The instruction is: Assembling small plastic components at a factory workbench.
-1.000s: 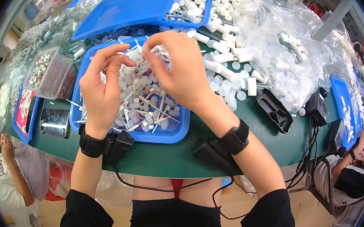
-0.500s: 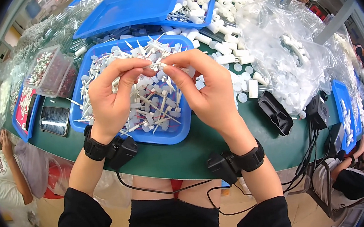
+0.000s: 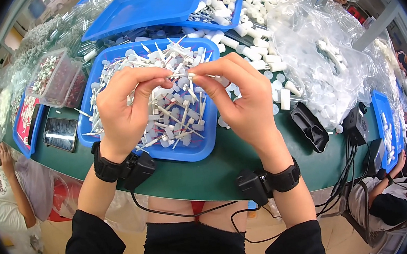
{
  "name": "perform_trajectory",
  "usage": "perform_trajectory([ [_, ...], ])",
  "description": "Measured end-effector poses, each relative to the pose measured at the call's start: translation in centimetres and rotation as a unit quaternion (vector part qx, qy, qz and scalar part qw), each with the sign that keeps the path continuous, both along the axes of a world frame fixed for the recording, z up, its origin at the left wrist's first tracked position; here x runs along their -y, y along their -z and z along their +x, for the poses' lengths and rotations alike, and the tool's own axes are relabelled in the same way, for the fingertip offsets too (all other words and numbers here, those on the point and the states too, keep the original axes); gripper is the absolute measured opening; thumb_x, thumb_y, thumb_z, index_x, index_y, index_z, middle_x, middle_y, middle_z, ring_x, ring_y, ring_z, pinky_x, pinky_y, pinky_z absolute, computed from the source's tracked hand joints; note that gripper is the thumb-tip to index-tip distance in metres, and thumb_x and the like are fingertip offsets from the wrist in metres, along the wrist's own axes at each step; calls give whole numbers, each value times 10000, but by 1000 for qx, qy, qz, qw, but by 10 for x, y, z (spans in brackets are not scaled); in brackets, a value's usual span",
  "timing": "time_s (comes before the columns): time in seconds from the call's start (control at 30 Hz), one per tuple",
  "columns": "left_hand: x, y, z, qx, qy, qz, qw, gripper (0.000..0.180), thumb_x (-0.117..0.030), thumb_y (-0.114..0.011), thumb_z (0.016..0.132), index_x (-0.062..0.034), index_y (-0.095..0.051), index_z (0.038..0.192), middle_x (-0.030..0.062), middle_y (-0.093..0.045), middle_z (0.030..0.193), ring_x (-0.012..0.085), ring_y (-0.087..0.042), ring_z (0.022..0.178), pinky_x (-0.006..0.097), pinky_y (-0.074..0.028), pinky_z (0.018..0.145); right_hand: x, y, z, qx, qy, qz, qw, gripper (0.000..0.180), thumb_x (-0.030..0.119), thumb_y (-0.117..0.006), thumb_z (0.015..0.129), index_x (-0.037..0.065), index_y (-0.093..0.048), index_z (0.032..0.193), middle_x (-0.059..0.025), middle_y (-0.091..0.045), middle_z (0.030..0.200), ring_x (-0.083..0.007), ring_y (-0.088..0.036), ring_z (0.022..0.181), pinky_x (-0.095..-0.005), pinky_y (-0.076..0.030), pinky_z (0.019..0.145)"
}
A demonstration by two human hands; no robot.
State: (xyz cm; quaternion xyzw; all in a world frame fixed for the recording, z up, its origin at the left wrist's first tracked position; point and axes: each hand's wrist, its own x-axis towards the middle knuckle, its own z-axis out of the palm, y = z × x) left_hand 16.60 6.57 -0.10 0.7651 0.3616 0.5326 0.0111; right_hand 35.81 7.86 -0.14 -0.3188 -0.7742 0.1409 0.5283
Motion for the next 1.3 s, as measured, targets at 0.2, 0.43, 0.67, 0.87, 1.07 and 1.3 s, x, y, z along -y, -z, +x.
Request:
perform_trajectory([
  [0.2,-1,2,0,-21,2,18,1000,172,-5,-618,741,-105,-664,872,-28,-665,720,161,-568,640,283,-396,606,1,0,-2,19,-12,-1,1000,134,-4,-678,764,65,-683,879,-46,-604,743,-144,-573,652,-241,-434,570],
  [0.43,5,8,9,59,70,-85,992,100,-27,-623,807,-63,-636,900,43,-660,729,177,-607,611,256,-458,568,6,1,-4,-23,-32,-68,997,228,-16,-693,743,30,-621,955,-33,-596,808,-120,-567,714,-220,-439,629],
  [0.67,17,5,18,184,171,-249,935,161,1,-508,900,20,-616,1019,91,-686,907,97,-636,692,203,-482,565,-1,4,7,-232,-81,-225,943,269,-54,-693,746,-32,-577,987,-68,-603,933,-118,-578,841,-231,-450,754],
  [0.87,13,11,11,107,66,-121,985,136,18,-576,810,-27,-608,934,128,-649,780,272,-636,666,309,-501,568,1,3,4,-154,-131,-221,954,242,-79,-683,740,-44,-610,968,-92,-620,939,-147,-595,877,-248,-456,793],
  [1.07,13,13,5,-7,32,-137,990,92,8,-610,800,-6,-641,885,105,-666,775,236,-651,682,301,-508,584,3,2,11,-97,-121,-266,951,179,-80,-652,761,-49,-620,934,-99,-629,903,-135,-600,813,-233,-470,713],
  [1.3,14,12,6,-15,28,-92,995,72,5,-634,774,-19,-636,842,85,-660,735,237,-635,637,301,-492,544,5,3,6,-134,-139,-315,929,111,-44,-637,790,-61,-615,897,-109,-631,844,-124,-591,716,-231,-474,636],
])
